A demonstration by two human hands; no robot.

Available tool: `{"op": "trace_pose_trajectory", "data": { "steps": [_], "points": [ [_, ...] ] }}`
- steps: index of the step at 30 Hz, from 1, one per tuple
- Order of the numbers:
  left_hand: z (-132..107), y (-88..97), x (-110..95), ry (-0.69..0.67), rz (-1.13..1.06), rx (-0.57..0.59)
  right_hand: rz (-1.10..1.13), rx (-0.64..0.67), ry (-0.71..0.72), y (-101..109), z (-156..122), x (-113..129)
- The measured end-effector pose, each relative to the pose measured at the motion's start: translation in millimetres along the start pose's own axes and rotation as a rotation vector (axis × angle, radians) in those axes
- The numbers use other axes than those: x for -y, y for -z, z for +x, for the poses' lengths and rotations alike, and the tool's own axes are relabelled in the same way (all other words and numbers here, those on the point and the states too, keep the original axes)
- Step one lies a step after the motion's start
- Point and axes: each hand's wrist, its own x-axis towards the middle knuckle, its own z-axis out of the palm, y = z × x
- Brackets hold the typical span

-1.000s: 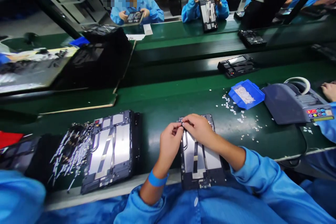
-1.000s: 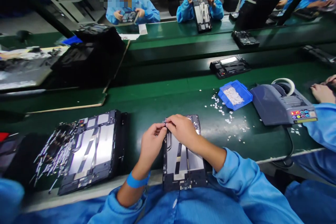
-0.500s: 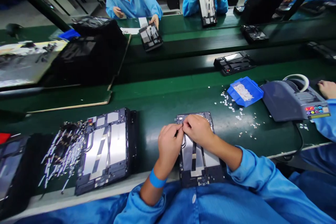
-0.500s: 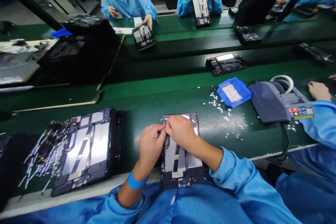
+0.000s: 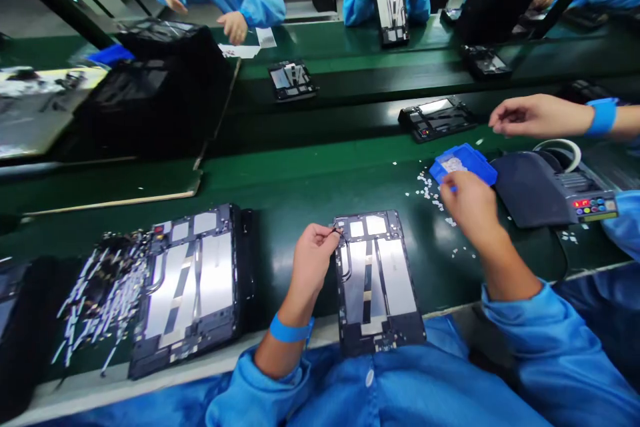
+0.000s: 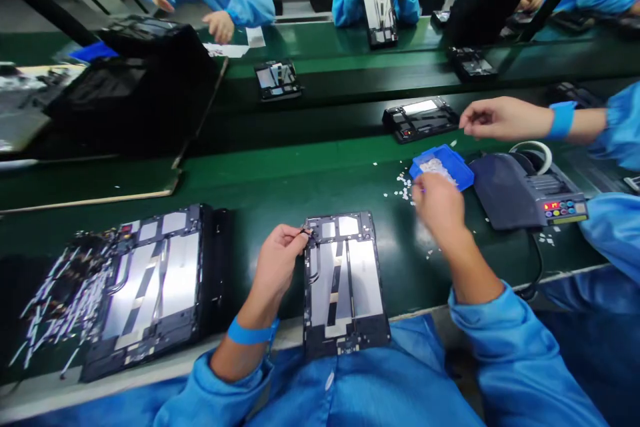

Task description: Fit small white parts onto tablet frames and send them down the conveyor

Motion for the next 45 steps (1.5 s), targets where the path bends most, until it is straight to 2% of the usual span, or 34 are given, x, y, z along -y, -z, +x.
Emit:
{"op": "trace_pose_trajectory", "data": {
  "steps": [2, 4, 6, 8, 16, 20, 23, 26, 28, 29, 30, 32, 34, 37, 40, 42, 45],
  "points": [
    [-1.5, -1.2, 0.3, -0.005, 0.010, -0.015, 0.194, 0.070, 0.289, -14.6, -26.9, 50.2],
    [-3.7, -1.5, 0.1, -0.025, 0.026, -0.023, 0.297, 0.132, 0.473, -30.1, -50.2, 100.3],
    [-6.8, -1.3, -0.8, -0.058, 0.057, -0.027, 0.316, 0.148, 0.534, -42.5, -63.9, 135.8],
    [-10.5, -1.0, -2.3, -0.099, 0.111, -0.033, 0.298, 0.147, 0.532, -50.2, -68.3, 153.1],
    [-23.1, 3.3, -10.4, -0.293, 0.427, -0.052, 0.299, 0.164, 0.497, -52.1, -60.7, 154.7],
    [-20.4, 7.1, -11.8, -0.335, 0.420, 0.030, 0.374, 0.256, 0.476, -53.2, -54.7, 164.3],
    [-14.6, 7.2, -8.4, -0.276, 0.358, 0.058, 0.427, 0.259, 0.458, -48.2, -45.2, 156.6],
    [-8.7, 5.9, -2.8, -0.163, 0.228, 0.075, 0.440, 0.170, 0.333, -30.7, -25.2, 110.1],
    [-6.1, 6.3, -0.4, -0.114, 0.145, 0.095, 0.369, 0.082, 0.139, -14.0, -7.8, 62.4],
    [-5.3, 7.4, -0.1, -0.103, 0.127, 0.105, 0.273, 0.017, -0.015, -5.7, 0.1, 39.4],
    [-4.8, 9.2, -0.4, -0.103, 0.132, 0.119, 0.184, 0.010, -0.139, 1.5, 6.3, 20.3],
    [-3.8, 14.9, -2.8, -0.134, 0.206, 0.141, 0.137, 0.040, -0.218, 10.6, 10.1, 2.2],
    [-1.8, 22.1, -6.5, -0.240, 0.348, 0.114, 0.280, 0.133, -0.124, 10.8, 2.9, 15.8],
    [3.7, 31.0, -11.3, -0.494, 0.617, 0.053, 0.499, 0.314, 0.051, -0.5, -13.3, 76.5],
    [7.6, 33.5, -12.8, -0.666, 0.819, 0.124, 0.471, 0.471, 0.115, -15.0, -16.8, 135.0],
    [7.8, 32.8, -12.0, -0.715, 0.894, 0.170, 0.412, 0.542, 0.125, -23.3, -12.9, 155.3],
    [6.3, 31.5, -9.4, -0.732, 0.944, 0.185, 0.386, 0.580, 0.120, -32.8, -7.7, 162.8]
  ]
}}
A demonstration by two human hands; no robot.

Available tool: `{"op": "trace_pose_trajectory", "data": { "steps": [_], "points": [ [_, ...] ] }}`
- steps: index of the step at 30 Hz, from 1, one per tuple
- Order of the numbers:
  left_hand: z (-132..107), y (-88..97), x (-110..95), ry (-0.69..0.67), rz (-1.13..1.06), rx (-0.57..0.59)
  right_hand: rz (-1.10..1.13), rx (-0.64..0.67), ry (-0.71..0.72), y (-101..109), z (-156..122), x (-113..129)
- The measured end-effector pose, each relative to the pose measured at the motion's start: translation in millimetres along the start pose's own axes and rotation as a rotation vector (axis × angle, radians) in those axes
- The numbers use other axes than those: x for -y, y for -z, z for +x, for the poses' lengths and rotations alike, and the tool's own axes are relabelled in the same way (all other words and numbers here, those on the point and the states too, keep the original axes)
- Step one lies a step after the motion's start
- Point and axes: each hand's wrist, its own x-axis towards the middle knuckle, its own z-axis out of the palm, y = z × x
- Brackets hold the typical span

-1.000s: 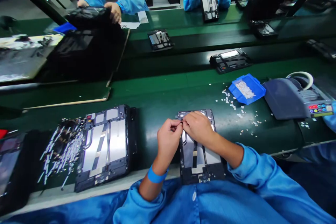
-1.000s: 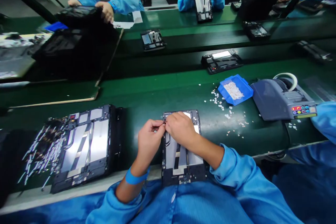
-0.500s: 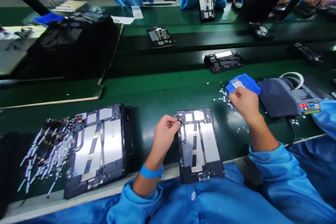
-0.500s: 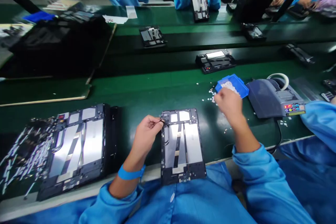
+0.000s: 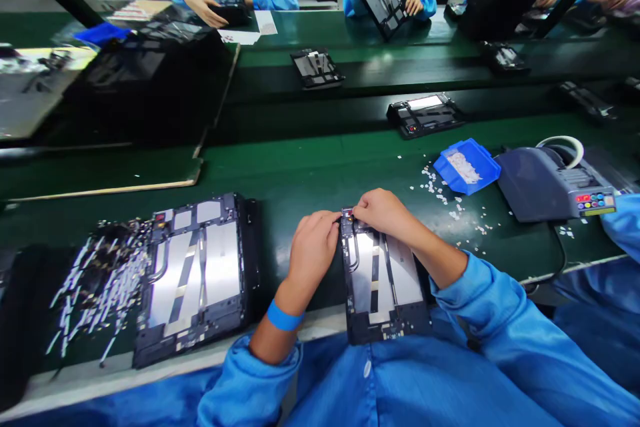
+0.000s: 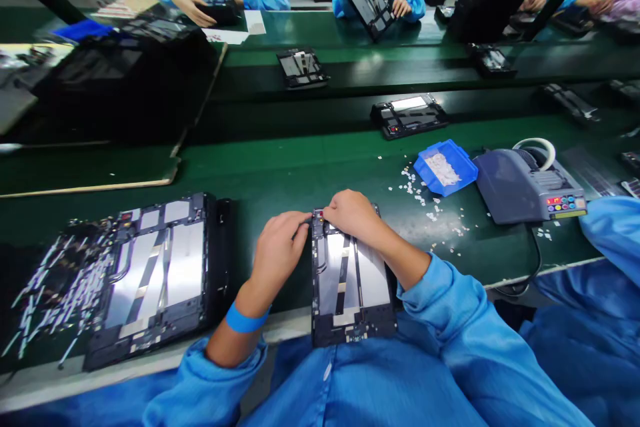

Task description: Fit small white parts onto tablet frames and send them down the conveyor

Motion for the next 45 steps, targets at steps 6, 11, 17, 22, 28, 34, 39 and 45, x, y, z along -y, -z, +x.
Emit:
{"op": "trace_pose_trajectory", "data": {
  "steps": [6, 11, 17, 22, 28, 34, 39, 45],
  "points": [
    [-3.9, -2.5, 2.2, 0.000, -0.017, -0.002, 0.059, -0.017, -0.042, -7.3, -0.6, -3.6],
    [-6.2, -2.5, 3.5, -0.008, -0.007, -0.009, -0.013, -0.030, -0.035, -10.7, -1.8, -0.9],
    [-5.2, -3.0, 2.9, -0.045, 0.029, -0.020, -0.177, -0.033, -0.007, -11.6, 2.9, 1.3],
    [-1.3, -3.4, 1.7, -0.055, 0.068, 0.013, -0.219, 0.015, 0.006, -10.0, 9.4, 1.5],
    [-3.2, -0.8, -8.3, -0.085, 0.312, 0.111, -0.207, 0.018, 0.034, -9.9, 12.1, -1.5],
    [1.3, 3.4, -23.9, -0.073, 0.399, 0.216, -0.057, -0.149, 0.277, -19.9, -17.3, -31.0],
    [5.6, 6.1, -1.6, -0.008, 0.180, 0.204, -0.238, -0.152, 0.557, -36.7, -33.0, -51.5],
    [13.5, 1.0, 7.4, 0.203, -0.175, 0.074, -0.406, -0.106, 0.636, -31.2, -33.9, -43.4]
  ]
}}
